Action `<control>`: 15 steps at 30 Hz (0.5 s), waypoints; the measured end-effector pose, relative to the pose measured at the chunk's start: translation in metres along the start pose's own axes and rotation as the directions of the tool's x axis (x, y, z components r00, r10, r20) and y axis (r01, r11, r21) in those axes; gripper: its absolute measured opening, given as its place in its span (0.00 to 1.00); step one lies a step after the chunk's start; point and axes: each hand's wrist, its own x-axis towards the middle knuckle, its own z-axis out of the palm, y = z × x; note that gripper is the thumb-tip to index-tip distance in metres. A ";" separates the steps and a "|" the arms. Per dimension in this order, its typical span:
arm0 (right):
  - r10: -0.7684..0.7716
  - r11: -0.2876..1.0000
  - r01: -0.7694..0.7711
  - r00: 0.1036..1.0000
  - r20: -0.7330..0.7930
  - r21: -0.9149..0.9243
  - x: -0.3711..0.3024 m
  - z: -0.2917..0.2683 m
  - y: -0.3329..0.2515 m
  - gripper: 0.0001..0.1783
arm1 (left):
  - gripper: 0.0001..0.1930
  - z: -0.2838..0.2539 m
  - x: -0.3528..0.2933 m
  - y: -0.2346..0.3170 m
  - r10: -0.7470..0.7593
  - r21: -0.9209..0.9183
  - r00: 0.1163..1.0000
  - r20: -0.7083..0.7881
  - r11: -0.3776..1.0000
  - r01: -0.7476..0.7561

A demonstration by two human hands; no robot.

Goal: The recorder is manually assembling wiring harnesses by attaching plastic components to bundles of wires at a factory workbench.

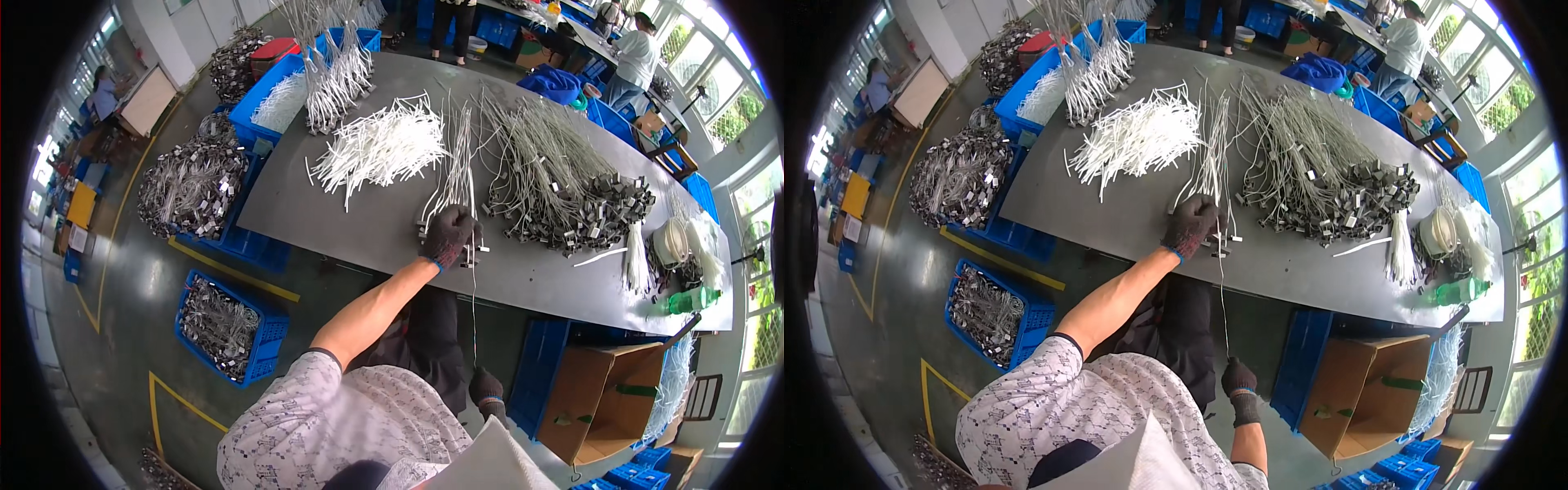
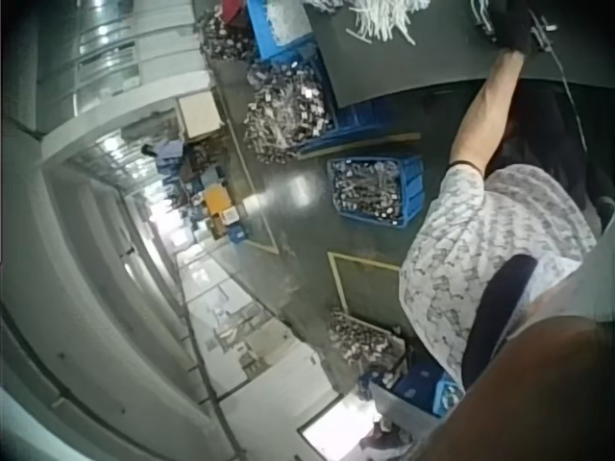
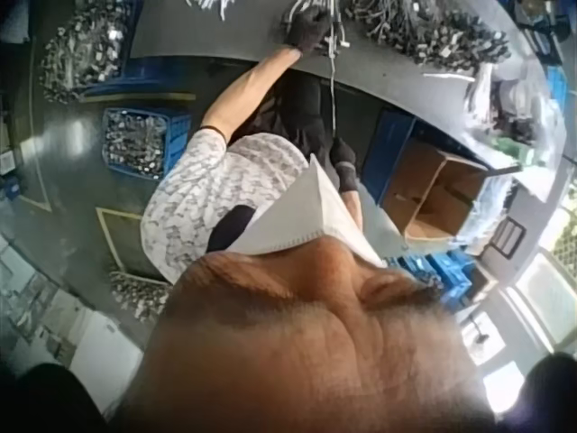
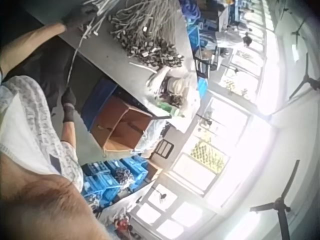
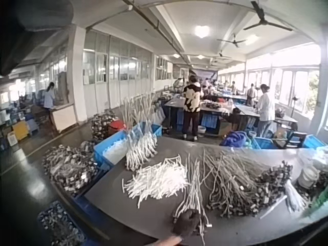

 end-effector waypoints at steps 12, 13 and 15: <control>0.032 0.506 0.501 0.802 -0.596 0.702 0.061 -0.154 -0.131 0.16 | 0.09 0.025 -0.038 -0.052 -0.037 0.352 0.940 0.339 0.932 -0.091; 0.036 0.504 0.497 0.805 -0.592 0.706 0.072 -0.158 -0.135 0.16 | 0.09 0.025 -0.049 -0.056 -0.029 0.287 0.924 0.381 0.954 -0.088; 0.098 0.436 0.534 0.772 -0.628 0.725 0.096 -0.162 -0.139 0.20 | 0.10 0.027 -0.062 -0.050 0.059 0.309 0.904 0.424 0.928 -0.206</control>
